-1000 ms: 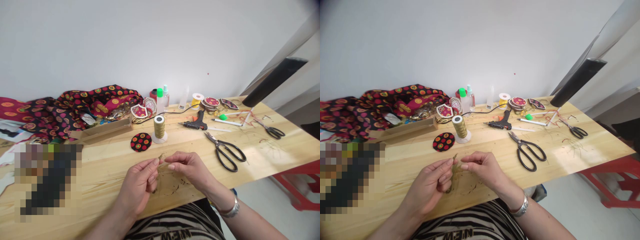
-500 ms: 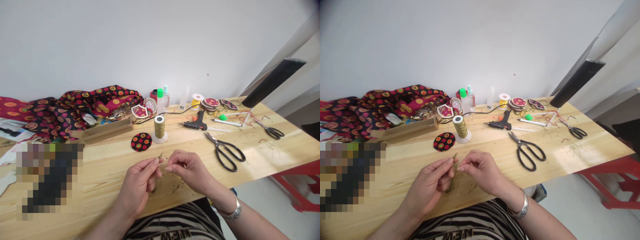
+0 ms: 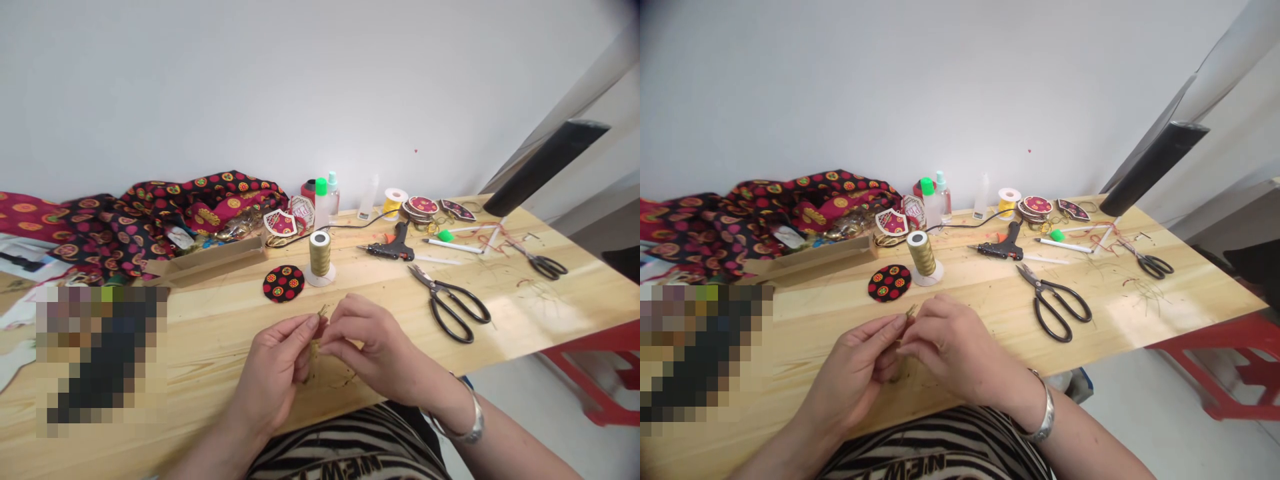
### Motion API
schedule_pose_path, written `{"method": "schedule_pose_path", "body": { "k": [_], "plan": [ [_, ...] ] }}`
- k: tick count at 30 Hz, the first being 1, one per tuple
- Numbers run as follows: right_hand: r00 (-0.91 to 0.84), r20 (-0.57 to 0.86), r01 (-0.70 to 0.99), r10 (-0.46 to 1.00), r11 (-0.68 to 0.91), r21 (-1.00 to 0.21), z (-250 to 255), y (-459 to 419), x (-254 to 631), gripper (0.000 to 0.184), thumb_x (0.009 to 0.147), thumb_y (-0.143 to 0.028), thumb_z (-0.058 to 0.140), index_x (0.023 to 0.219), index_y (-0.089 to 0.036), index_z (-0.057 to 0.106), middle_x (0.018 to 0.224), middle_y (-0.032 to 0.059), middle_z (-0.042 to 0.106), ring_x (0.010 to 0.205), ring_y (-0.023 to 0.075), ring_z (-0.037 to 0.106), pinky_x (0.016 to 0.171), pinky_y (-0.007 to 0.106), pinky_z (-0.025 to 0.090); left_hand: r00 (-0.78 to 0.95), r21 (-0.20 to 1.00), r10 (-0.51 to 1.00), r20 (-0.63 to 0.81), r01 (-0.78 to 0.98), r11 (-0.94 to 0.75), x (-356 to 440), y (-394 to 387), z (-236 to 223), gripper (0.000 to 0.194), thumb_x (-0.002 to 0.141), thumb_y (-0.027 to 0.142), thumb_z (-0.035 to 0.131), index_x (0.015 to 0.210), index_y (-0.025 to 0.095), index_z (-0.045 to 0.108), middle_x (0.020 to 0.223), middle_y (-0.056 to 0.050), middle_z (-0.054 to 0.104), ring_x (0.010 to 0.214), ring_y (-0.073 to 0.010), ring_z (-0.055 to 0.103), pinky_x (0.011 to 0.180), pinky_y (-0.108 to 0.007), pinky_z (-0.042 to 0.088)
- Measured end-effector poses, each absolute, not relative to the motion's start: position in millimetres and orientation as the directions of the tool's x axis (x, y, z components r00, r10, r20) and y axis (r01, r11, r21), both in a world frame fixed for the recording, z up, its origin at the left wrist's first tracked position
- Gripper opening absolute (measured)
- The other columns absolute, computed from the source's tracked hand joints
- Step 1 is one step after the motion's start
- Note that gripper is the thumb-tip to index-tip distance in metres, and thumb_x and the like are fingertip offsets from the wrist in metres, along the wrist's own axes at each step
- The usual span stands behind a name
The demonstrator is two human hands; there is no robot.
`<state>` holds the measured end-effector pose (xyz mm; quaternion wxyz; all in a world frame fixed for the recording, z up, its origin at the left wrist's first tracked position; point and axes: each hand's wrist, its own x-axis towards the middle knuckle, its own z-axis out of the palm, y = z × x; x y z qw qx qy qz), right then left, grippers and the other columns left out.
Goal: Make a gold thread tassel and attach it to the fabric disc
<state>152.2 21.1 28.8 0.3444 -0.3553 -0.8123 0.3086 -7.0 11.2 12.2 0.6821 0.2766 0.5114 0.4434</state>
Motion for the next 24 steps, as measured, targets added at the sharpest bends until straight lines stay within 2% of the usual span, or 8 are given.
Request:
{"method": "schedule_pose_path", "body": {
  "k": [4,7,14,18,21,24],
  "plan": [
    [-0.386,0.408,0.436,0.827,0.553,-0.71,20,26,149,0.011,0.085,-0.017,0.059,0.077,-0.018,0.066,0.074,0.0029,0.057,0.076,0.0154,0.053,0.069,0.028,0.044,0.094,0.838,0.891,-0.444,-0.309,0.45,-7,9,13,0.024,0.069,0.035,0.073,0.062,0.014,0.067,0.042,0.009,0.028,0.042,-0.0045,0.019,0.039,-0.018,0.016],
    [-0.361,0.424,0.448,0.83,0.554,-0.702,18,27,150,0.012,0.084,-0.015,0.059,0.075,-0.017,0.066,0.073,0.0024,0.057,0.076,0.0148,0.053,0.069,0.027,0.043,0.095,0.844,0.891,-0.444,-0.289,0.452,-8,9,12,0.023,0.071,0.034,0.072,0.066,0.013,0.069,0.045,0.007,0.037,0.042,-0.0039,0.021,0.038,-0.018,0.017],
    [-0.312,0.463,0.471,0.83,0.558,-0.683,14,30,152,0.011,0.085,-0.016,0.059,0.078,-0.016,0.067,0.074,0.0029,0.057,0.073,0.0146,0.052,0.066,0.027,0.043,0.113,0.852,0.894,-0.434,-0.27,0.448,-7,11,12,0.028,0.072,0.035,0.07,0.06,0.011,0.067,0.049,0.004,0.049,0.04,-0.0019,0.023,0.038,-0.018,0.016],
    [-0.314,0.452,0.477,0.835,0.551,-0.685,13,31,152,0.011,0.085,-0.017,0.059,0.078,-0.016,0.067,0.074,0.0032,0.058,0.074,0.0148,0.053,0.067,0.028,0.043,0.108,0.845,0.891,-0.442,-0.285,0.453,-6,11,11,0.025,0.07,0.033,0.072,0.061,0.011,0.065,0.052,0.004,0.05,0.039,-0.0014,0.026,0.038,-0.017,0.017],
    [-0.266,0.434,0.454,0.861,0.509,-0.732,12,31,151,0.009,0.084,-0.017,0.059,0.079,-0.016,0.067,0.074,0.0032,0.058,0.074,0.0147,0.053,0.067,0.028,0.044,0.103,0.842,0.89,-0.443,-0.291,0.453,-5,11,11,0.022,0.069,0.032,0.073,0.063,0.012,0.066,0.051,0.005,0.048,0.039,-0.0015,0.027,0.038,-0.017,0.017],
    [-0.12,0.315,0.314,0.941,0.337,-0.887,10,32,151,0.012,0.082,-0.02,0.06,0.092,-0.015,0.067,0.077,0.003,0.06,0.071,0.0134,0.054,0.066,0.027,0.044,0.097,0.847,0.897,-0.431,-0.3,0.439,-6,11,11,0.025,0.068,0.031,0.074,0.058,0.011,0.064,0.051,0.006,0.046,0.039,-0.0012,0.026,0.038,-0.017,0.018]
  ]
}}
